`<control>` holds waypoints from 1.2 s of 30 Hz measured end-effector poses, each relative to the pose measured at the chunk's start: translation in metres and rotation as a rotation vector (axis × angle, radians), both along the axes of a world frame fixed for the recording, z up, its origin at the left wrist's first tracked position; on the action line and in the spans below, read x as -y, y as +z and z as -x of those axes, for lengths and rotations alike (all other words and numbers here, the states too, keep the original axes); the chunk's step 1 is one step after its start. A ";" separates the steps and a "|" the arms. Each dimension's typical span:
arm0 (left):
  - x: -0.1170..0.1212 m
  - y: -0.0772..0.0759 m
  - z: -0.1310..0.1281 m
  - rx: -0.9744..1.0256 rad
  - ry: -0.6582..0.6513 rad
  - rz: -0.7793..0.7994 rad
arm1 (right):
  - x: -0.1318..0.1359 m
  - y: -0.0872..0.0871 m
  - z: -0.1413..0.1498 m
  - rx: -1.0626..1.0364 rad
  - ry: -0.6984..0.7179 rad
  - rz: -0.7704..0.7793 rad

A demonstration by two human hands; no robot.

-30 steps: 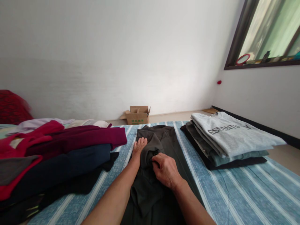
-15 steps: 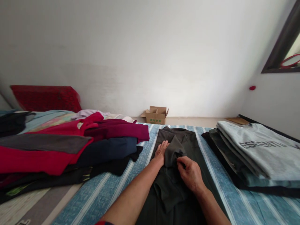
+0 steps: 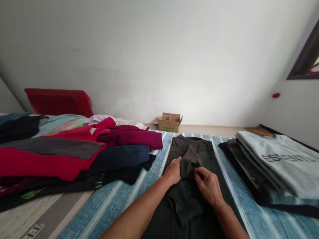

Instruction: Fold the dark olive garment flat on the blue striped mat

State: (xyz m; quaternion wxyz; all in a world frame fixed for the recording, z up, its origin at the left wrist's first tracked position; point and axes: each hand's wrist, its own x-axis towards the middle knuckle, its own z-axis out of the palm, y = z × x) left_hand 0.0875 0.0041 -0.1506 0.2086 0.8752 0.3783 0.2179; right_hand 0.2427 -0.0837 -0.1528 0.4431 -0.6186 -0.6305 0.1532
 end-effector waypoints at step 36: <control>-0.058 0.052 -0.145 -0.343 0.393 0.146 | 0.006 0.008 -0.055 0.139 -0.325 0.443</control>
